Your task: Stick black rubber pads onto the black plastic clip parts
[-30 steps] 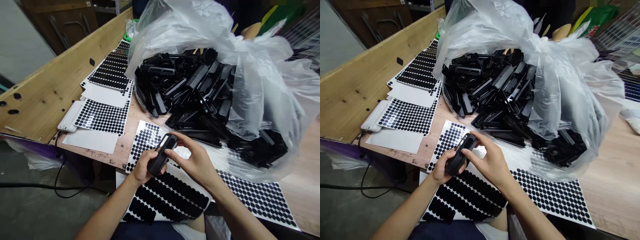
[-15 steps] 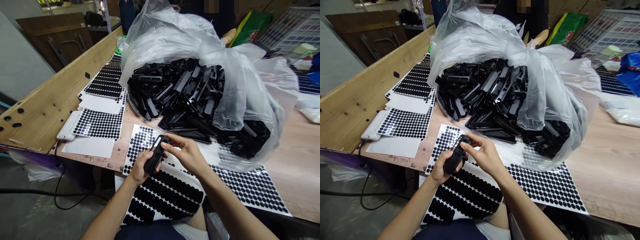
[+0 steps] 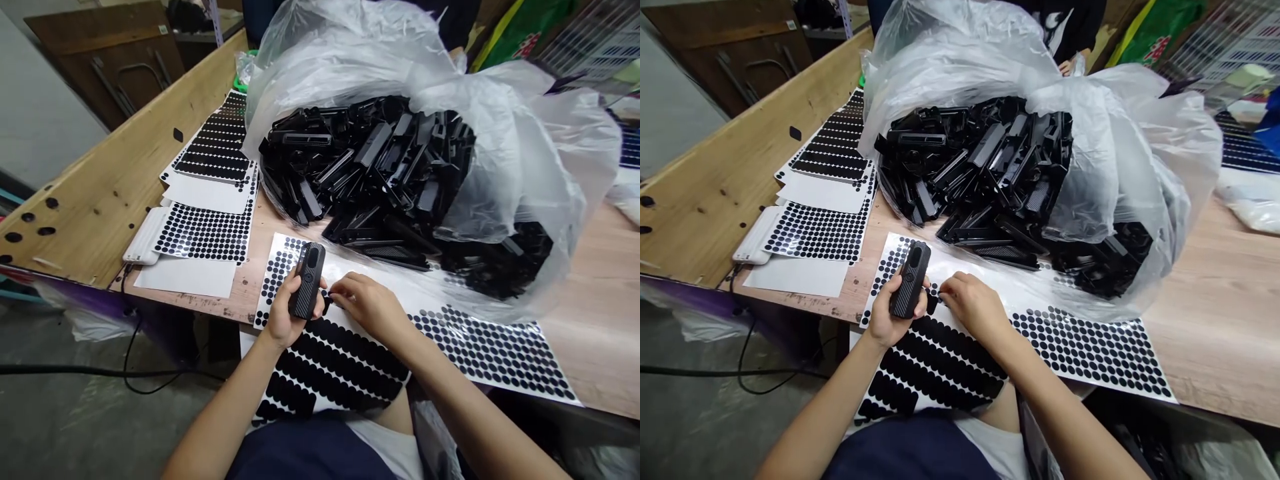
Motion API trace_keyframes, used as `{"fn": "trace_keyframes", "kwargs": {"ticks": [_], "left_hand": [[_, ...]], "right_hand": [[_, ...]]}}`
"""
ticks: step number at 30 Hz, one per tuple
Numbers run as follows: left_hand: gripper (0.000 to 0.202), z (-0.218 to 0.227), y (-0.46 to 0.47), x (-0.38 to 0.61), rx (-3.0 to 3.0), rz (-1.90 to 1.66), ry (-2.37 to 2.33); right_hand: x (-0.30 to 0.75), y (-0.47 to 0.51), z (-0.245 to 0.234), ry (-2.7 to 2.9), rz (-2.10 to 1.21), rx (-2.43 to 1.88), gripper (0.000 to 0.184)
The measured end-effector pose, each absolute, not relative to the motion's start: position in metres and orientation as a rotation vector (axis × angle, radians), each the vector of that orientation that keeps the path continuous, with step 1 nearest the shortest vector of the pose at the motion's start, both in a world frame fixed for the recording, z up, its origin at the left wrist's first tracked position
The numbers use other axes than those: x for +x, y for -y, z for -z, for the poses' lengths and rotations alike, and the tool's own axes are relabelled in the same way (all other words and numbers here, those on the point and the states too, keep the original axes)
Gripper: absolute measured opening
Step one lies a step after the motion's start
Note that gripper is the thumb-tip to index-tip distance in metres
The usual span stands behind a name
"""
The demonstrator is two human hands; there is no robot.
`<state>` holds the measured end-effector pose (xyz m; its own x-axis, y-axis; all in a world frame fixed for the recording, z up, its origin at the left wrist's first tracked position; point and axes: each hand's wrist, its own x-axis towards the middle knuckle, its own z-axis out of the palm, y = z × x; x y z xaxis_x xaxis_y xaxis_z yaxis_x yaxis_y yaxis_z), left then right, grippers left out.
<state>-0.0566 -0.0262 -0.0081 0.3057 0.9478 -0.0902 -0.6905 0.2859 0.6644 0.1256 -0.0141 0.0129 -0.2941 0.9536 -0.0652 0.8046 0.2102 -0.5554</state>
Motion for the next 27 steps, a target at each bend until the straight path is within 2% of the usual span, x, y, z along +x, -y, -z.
{"fn": "trace_keyframes", "kwargs": {"ticks": [4, 9, 13, 16, 27], "left_hand": [[0.033, 0.01, 0.026, -0.055, 0.615, -1.168, -0.521], [0.031, 0.011, 0.026, -0.055, 0.63, -1.177, -0.514], [0.04, 0.013, 0.026, -0.055, 0.613, -1.134, -0.514], [0.045, 0.016, 0.026, -0.055, 0.602, -1.103, -0.511], [0.053, 0.02, 0.026, -0.054, 0.599, -1.089, -0.552]], "right_hand": [[0.12, 0.006, -0.014, 2.237, -0.765, -1.643, 0.015], [0.127, -0.007, -0.022, 2.175, -0.969, -1.597, 0.011], [0.124, -0.001, -0.043, 1.545, -1.429, -1.519, 0.036], [0.111, 0.005, -0.059, 1.158, -1.706, -1.422, 0.043], [0.091, 0.007, -0.063, 1.225, -1.604, -1.408, 0.04]]}}
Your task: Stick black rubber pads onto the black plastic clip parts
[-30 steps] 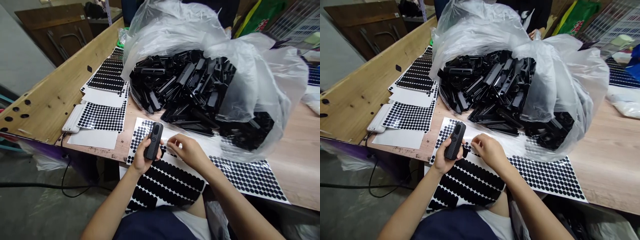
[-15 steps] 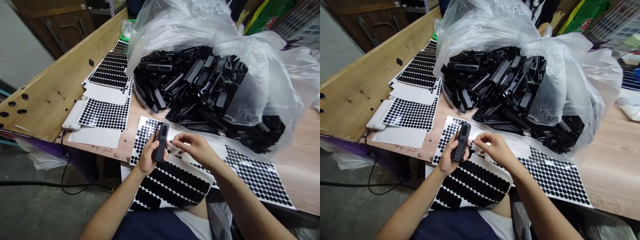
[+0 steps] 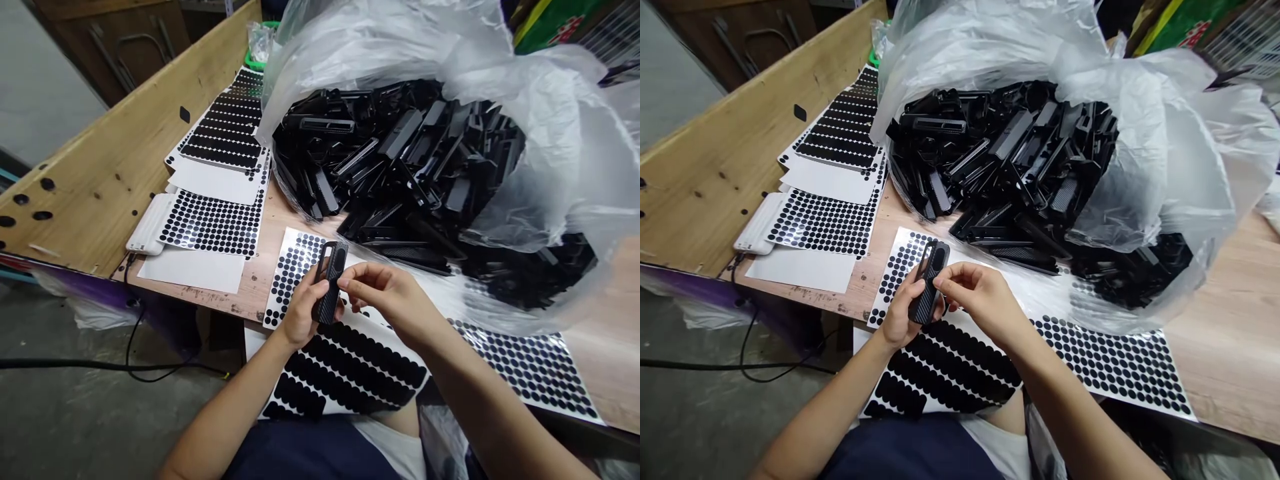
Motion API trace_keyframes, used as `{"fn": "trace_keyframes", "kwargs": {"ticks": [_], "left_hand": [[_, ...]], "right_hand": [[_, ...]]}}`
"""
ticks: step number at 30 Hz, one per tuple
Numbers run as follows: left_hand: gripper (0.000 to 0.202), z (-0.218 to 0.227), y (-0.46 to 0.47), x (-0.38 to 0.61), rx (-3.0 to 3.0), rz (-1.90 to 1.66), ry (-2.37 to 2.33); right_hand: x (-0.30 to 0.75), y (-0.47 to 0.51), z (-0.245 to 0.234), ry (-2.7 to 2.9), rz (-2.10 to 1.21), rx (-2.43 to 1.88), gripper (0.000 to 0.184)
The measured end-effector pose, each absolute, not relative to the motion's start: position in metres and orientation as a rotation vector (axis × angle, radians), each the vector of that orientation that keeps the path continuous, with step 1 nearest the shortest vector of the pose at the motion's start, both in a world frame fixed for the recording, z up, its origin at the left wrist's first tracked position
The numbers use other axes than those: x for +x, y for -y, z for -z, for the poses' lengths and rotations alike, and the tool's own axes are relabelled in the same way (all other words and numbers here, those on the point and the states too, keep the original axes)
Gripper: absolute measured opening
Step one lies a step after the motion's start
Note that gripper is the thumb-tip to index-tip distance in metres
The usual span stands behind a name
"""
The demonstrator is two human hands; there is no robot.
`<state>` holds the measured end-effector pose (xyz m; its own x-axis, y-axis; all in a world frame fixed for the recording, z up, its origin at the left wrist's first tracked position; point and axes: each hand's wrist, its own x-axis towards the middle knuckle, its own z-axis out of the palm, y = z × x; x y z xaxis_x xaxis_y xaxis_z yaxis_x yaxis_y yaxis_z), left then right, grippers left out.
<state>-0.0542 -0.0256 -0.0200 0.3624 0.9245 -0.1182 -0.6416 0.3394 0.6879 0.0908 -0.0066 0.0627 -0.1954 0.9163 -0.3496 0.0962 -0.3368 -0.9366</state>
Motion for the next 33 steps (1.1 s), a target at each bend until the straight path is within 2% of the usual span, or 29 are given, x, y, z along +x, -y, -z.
{"fn": "trace_keyframes", "kwargs": {"ticks": [6, 14, 28, 33], "left_hand": [[0.054, 0.022, 0.026, -0.054, 0.595, -1.087, -0.559], [0.053, 0.014, 0.027, -0.054, 0.533, -1.098, -0.596], [0.052, 0.012, 0.027, -0.055, 0.521, -1.098, -0.601], [0.054, 0.011, 0.027, -0.055, 0.567, -1.095, -0.609]], "right_hand": [[0.088, 0.007, -0.067, 1.333, -1.503, -1.452, 0.046], [0.086, 0.01, -0.069, 1.46, -1.438, -1.457, 0.044], [0.087, 0.009, -0.067, 1.607, -1.323, -1.458, 0.025], [0.086, 0.007, -0.062, 1.474, -1.389, -1.389, 0.037]]}}
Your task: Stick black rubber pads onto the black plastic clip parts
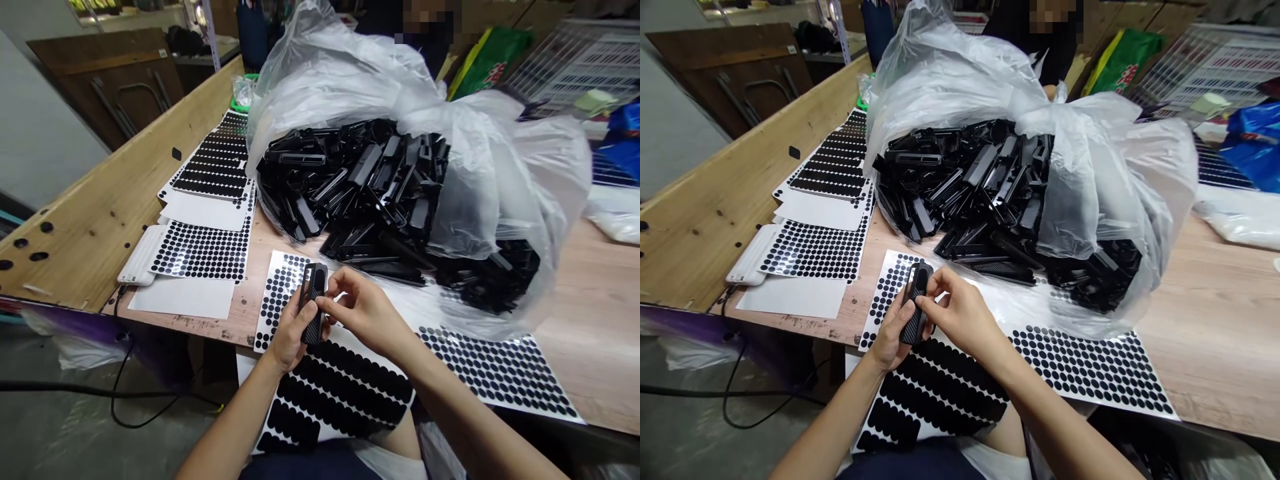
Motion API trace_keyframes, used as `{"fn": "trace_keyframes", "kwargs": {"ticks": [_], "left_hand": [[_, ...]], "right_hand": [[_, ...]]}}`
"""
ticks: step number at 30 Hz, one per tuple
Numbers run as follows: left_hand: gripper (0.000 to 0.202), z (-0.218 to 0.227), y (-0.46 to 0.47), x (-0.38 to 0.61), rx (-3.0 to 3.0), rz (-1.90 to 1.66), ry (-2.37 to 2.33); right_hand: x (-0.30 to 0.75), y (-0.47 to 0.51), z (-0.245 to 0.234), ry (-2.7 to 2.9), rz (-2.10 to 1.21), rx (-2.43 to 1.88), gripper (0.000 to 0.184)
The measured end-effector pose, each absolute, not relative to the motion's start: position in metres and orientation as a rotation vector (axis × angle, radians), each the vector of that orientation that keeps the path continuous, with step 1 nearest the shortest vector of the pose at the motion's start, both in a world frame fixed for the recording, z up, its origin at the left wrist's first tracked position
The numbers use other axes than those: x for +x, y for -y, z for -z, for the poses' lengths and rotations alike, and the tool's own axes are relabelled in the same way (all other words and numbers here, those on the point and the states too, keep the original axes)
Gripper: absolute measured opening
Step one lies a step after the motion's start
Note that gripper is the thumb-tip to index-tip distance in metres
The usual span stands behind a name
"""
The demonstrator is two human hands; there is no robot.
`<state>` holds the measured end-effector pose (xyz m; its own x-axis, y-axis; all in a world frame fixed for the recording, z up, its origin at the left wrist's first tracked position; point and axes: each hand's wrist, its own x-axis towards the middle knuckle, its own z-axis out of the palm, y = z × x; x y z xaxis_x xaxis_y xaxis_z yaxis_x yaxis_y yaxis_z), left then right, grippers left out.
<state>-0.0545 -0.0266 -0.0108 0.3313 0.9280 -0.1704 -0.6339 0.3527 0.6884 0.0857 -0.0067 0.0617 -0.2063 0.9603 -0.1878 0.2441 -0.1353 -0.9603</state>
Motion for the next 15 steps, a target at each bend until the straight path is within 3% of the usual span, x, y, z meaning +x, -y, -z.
{"fn": "trace_keyframes", "kwargs": {"ticks": [4, 7, 9, 11, 13, 15], "left_hand": [[0.047, 0.009, 0.027, -0.056, 0.663, -1.067, -0.617], [0.047, 0.006, 0.027, -0.058, 0.723, -1.039, -0.612], [0.044, 0.003, 0.027, -0.058, 0.7, -1.051, -0.618], [0.043, 0.002, 0.027, -0.058, 0.637, -1.091, -0.622], [0.042, 0.001, 0.027, -0.058, 0.572, -1.12, -0.613], [0.039, 0.0, 0.027, -0.058, 0.519, -1.141, -0.605]], "right_hand": [[0.095, -0.001, -0.054, 1.484, -1.255, -1.37, 0.028], [0.118, -0.015, -0.044, 1.634, -0.616, -1.55, 0.011], [0.138, -0.026, -0.037, 1.772, -0.235, -1.608, 0.019], [0.154, -0.037, -0.032, 1.824, -0.217, -1.583, 0.018], [0.164, -0.043, -0.032, 1.746, -0.379, -1.533, 0.005], [0.165, -0.041, -0.039, 1.637, -0.504, -1.488, 0.01]]}}
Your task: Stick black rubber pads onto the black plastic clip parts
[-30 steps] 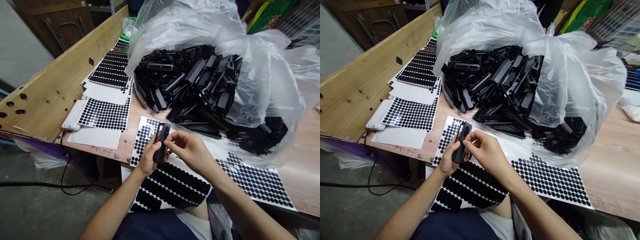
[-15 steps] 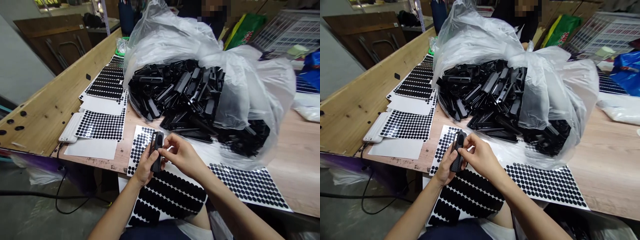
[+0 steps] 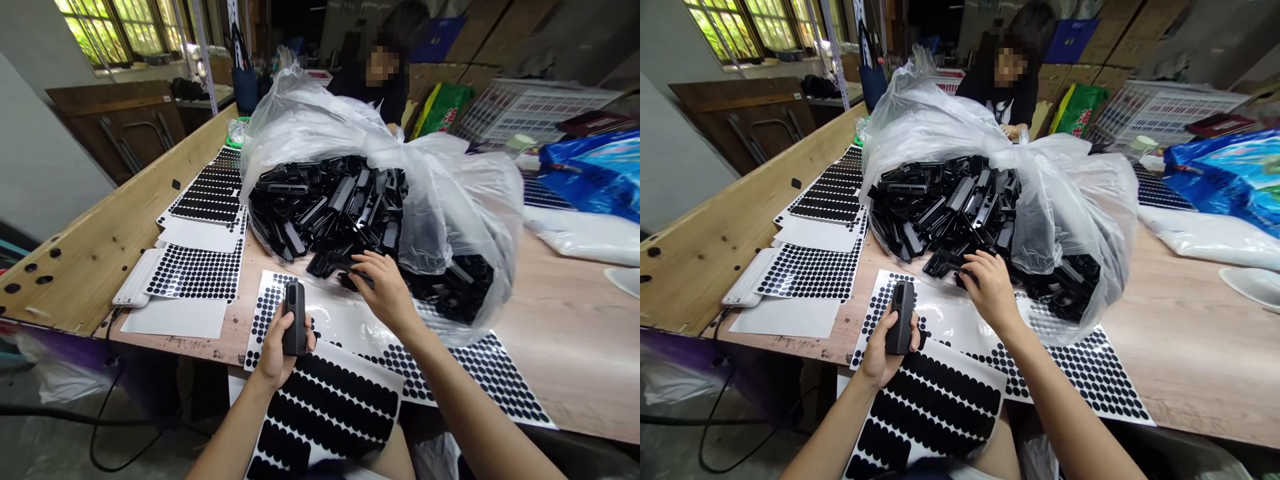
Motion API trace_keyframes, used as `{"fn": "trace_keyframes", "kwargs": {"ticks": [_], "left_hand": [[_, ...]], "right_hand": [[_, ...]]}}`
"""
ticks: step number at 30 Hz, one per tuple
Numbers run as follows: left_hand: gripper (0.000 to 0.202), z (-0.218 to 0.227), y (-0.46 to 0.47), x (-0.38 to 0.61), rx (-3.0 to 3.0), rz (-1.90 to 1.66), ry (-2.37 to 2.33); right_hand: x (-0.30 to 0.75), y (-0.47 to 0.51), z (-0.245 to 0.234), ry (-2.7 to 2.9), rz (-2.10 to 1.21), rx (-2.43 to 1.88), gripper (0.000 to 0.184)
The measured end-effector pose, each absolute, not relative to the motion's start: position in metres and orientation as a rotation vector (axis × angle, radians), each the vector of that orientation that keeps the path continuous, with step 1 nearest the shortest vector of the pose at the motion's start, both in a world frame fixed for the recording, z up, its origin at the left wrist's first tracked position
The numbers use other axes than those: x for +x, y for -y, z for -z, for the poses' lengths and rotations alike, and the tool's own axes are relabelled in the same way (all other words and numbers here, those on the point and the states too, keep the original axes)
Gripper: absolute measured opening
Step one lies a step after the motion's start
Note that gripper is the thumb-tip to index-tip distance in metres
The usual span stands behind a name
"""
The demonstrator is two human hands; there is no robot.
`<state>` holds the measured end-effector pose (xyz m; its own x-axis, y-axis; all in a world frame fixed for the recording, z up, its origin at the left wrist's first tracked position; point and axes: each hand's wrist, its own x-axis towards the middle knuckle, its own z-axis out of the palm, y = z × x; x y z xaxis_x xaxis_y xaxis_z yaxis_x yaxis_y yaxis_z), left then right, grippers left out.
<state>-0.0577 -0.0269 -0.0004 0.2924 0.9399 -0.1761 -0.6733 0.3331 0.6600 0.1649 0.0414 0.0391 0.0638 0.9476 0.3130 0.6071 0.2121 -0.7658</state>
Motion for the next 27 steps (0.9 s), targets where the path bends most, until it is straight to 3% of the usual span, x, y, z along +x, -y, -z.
{"fn": "trace_keyframes", "kwargs": {"ticks": [4, 7, 10, 14, 20, 24, 27], "left_hand": [[0.036, 0.0, 0.027, -0.058, 0.471, -1.153, -0.624], [0.041, 0.001, 0.026, -0.057, 0.438, -1.149, -0.627], [0.048, 0.006, 0.026, -0.055, 0.411, -1.162, -0.627], [0.05, 0.008, 0.026, -0.054, 0.387, -1.171, -0.686], [0.067, 0.007, 0.026, -0.057, 0.399, -1.058, -0.559], [0.071, 0.014, 0.028, -0.058, 0.548, -0.971, -0.581], [0.063, 0.017, 0.028, -0.059, 0.578, -0.957, -0.588]], "right_hand": [[0.147, -0.022, -0.063, 1.441, -0.83, -1.402, 0.036], [0.125, -0.001, -0.074, 1.077, -1.401, -1.29, 0.039], [0.104, 0.02, -0.071, 0.936, -1.642, -1.271, 0.042], [0.098, 0.04, -0.069, 1.323, -1.473, -1.333, 0.055], [0.127, 0.016, -0.107, 2.375, -1.516, -1.149, 0.045], [0.124, -0.017, -0.112, 2.408, -1.24, -1.232, 0.038], [0.112, -0.036, -0.096, 2.123, -1.2, -1.272, 0.059]]}}
